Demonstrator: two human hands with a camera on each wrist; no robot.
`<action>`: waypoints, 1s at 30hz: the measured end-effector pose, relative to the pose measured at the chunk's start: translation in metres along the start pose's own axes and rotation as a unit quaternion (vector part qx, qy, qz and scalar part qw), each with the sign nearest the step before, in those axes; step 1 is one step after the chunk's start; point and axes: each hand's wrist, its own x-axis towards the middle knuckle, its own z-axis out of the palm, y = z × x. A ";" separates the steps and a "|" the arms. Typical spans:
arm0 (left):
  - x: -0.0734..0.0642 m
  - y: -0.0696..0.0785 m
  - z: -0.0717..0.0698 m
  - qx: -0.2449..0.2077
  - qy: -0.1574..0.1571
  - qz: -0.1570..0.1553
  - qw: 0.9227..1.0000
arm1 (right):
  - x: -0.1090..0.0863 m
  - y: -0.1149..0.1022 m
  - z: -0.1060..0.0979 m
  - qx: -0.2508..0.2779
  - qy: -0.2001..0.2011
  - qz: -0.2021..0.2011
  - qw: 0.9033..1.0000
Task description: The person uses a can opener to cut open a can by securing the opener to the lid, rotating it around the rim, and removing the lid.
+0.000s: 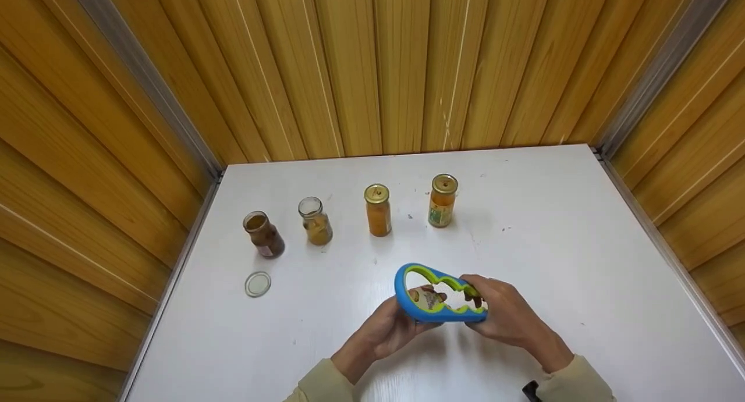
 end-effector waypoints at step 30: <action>-0.042 0.047 -0.036 0.169 0.067 0.051 0.982 | -0.014 0.014 -0.016 -0.042 0.014 0.040 0.998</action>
